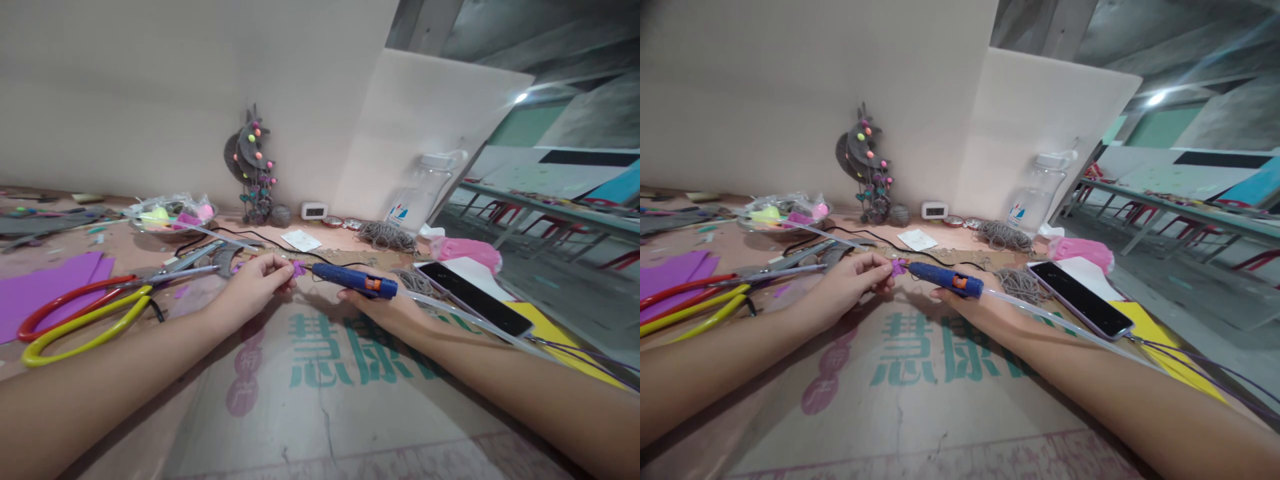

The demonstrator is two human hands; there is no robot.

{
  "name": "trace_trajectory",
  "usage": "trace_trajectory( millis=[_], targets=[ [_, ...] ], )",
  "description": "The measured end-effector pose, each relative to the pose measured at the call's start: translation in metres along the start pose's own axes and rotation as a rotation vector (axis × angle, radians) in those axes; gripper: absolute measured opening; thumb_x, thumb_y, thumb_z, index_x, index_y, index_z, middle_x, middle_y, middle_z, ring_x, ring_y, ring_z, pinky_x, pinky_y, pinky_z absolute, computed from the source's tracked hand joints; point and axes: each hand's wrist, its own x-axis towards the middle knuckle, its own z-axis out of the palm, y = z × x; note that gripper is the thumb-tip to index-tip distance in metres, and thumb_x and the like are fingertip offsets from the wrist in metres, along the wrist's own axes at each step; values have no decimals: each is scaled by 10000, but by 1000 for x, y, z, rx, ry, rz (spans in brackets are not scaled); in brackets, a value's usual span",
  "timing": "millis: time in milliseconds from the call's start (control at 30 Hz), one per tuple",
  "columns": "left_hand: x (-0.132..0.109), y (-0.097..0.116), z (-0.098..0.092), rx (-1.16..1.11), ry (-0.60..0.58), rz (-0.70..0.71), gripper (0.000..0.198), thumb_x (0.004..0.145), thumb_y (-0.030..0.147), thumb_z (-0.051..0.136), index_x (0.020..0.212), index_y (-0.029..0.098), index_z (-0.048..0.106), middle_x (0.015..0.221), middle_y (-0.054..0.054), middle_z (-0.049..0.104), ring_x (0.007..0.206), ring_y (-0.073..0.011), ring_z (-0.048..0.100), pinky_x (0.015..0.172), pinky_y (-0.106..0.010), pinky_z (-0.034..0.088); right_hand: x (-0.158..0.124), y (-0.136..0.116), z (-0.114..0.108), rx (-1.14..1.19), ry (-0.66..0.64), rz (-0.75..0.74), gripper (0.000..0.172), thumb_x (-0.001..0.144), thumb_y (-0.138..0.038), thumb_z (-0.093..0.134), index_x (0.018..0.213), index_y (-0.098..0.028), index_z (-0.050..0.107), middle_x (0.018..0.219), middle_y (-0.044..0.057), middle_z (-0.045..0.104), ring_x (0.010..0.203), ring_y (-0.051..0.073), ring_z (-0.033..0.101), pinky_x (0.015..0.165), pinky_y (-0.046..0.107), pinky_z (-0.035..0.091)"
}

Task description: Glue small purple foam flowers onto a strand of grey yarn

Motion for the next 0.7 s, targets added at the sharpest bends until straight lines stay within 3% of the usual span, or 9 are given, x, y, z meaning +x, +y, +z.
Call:
trace_trajectory(
  millis=[333, 500, 700],
  targets=[
    [3, -4, -2, -132, 95, -80, 193, 703, 317, 626, 705, 137, 555, 623, 3, 601, 540, -88, 537, 550, -206, 413, 1, -1, -1, -50, -27, 21, 239, 724, -468, 628, 812, -247, 598, 737, 2, 628, 682, 190, 590, 598, 301, 463],
    [6, -7, -4, -172, 144, -86, 188, 699, 306, 622, 713, 138, 541, 612, 8, 586, 548, -94, 545, 553, -205, 425, -3, -10, -8, 102, -76, -44, 260, 784, -450, 578, 909, -222, 563, 783, 13, 645, 656, 163, 586, 580, 277, 460],
    [2, -7, 0, -68, 22, 30, 195, 730, 317, 610, 685, 137, 549, 602, 1, 591, 547, -97, 542, 543, -195, 424, 17, -22, -42, 47, 138, -113, 407, 885, -504, 394, 869, -184, 645, 674, 21, 605, 666, 140, 563, 592, 245, 416]
  ],
)
